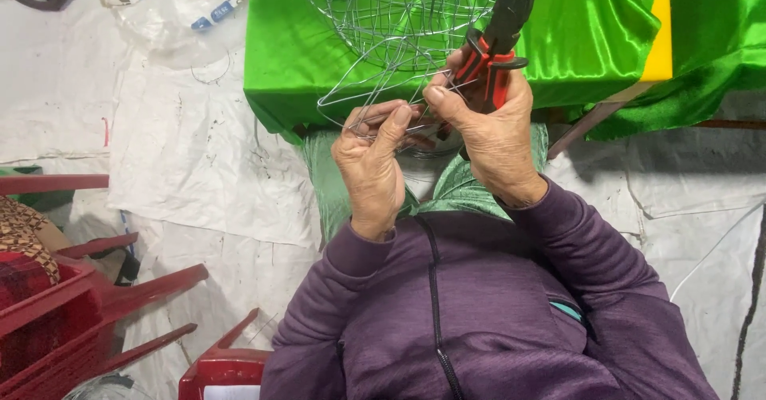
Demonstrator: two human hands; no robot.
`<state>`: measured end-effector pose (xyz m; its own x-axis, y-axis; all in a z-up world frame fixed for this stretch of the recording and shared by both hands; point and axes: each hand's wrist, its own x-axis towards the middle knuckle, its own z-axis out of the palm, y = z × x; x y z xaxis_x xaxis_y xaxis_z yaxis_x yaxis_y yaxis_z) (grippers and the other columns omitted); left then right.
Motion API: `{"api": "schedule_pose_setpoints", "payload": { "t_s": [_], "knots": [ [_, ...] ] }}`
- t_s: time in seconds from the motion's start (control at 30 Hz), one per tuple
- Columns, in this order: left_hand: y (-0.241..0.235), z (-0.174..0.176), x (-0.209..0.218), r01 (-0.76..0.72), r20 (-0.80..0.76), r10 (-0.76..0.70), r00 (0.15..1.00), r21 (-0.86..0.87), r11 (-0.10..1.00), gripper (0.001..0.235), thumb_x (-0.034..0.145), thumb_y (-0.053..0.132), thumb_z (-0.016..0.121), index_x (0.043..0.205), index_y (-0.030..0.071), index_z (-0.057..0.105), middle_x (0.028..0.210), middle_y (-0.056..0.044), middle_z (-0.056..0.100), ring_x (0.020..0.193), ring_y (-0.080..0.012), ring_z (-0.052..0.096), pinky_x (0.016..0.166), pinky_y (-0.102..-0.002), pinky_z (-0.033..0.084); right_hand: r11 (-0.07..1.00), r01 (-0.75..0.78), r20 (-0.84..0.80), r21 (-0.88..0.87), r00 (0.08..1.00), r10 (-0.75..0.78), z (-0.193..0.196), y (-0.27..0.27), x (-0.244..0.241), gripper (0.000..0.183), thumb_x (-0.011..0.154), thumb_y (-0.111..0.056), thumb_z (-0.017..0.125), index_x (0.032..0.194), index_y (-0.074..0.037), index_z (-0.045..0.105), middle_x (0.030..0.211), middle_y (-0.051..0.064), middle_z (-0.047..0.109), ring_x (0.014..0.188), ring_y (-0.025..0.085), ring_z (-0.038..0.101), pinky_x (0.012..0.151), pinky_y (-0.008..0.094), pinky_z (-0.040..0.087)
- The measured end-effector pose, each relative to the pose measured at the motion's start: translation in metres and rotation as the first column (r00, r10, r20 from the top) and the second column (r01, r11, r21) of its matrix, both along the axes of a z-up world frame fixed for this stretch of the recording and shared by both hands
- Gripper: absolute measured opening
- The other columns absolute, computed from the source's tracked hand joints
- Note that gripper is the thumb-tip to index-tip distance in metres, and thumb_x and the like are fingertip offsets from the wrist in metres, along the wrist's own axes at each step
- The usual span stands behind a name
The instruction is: Assembling a wire base plate by manually bending wire segments and securing them to a frame using pliers.
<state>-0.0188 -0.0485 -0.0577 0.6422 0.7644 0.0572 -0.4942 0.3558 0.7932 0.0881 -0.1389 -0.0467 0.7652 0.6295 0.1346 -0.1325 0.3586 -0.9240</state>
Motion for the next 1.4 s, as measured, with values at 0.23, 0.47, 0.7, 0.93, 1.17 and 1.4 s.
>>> {"api": "schedule_pose_setpoints", "payload": {
  "t_s": [0.23,0.47,0.7,0.93,1.17,1.4],
  "knots": [
    [0.007,-0.018,0.005,0.074,0.051,-0.067,0.996,-0.173,0.982,0.019,0.094,0.003,0.073,0.111,-0.002,0.066,0.099,-0.017,0.074,0.082,-0.0246,0.074,0.064,-0.034,0.065,1.0,-0.015,-0.076,0.019,0.997,0.016,-0.014,0.008,0.012,0.035,0.093,-0.003,0.075,0.122,-0.009,0.057,0.102,0.004,0.067,0.095,0.014,0.071,0.081,0.026,0.061],
    [0.021,-0.02,-0.006,0.252,-0.015,-0.258,0.966,-0.164,0.954,0.032,0.097,0.011,0.068,0.125,-0.004,0.063,0.115,-0.02,0.072,0.103,-0.0226,0.072,0.091,-0.031,0.061,0.995,-0.072,-0.034,-0.063,0.997,0.071,-0.008,0.0,0.03,0.034,0.094,-0.001,0.074,0.122,-0.006,0.056,0.097,0.005,0.065,0.08,0.014,0.068,0.071,0.024,0.059],
    [0.064,0.02,-0.026,0.277,-0.319,-0.251,0.914,0.039,0.96,0.092,0.078,0.015,0.08,0.156,0.009,0.032,0.141,-0.024,0.058,0.112,-0.0274,0.065,0.088,-0.034,0.062,0.911,-0.2,0.167,-0.36,0.947,0.274,0.02,-0.016,0.041,0.034,0.09,-0.003,0.076,0.119,-0.005,0.058,0.097,0.003,0.065,0.075,0.011,0.066,0.066,0.021,0.058],
    [0.067,0.045,-0.017,0.706,-0.696,-0.342,0.631,0.333,0.624,0.03,0.074,0.015,0.088,0.097,0.002,0.075,0.075,-0.001,0.068,0.062,-0.008,0.056,0.057,-0.02,0.043,0.812,-0.378,0.263,-0.446,0.812,0.522,0.021,-0.01,0.04,0.044,0.083,0.0,0.078,0.123,-0.009,0.061,0.101,0.001,0.067,0.087,0.011,0.063,0.081,0.024,0.052],
    [0.045,0.016,-0.02,0.565,-0.544,-0.456,0.704,0.041,0.824,0.013,0.082,0.002,0.078,0.093,-0.005,0.075,0.077,-0.012,0.074,0.067,-0.0138,0.069,0.065,-0.022,0.057,0.802,-0.407,0.23,-0.437,0.812,0.537,0.015,-0.004,0.044,0.043,0.082,-0.003,0.081,0.12,-0.009,0.061,0.102,0.003,0.069,0.088,0.012,0.069,0.078,0.025,0.057],
    [0.039,0.011,-0.027,0.468,-0.465,-0.407,0.786,0.018,0.884,0.02,0.084,0.001,0.077,0.101,-0.01,0.073,0.085,-0.018,0.077,0.069,-0.0189,0.074,0.064,-0.024,0.062,0.871,-0.357,0.067,-0.337,0.914,0.401,0.015,-0.014,0.059,0.046,0.084,-0.007,0.076,0.126,-0.006,0.056,0.106,0.007,0.072,0.081,0.011,0.069,0.065,0.019,0.057]
  ]
}}
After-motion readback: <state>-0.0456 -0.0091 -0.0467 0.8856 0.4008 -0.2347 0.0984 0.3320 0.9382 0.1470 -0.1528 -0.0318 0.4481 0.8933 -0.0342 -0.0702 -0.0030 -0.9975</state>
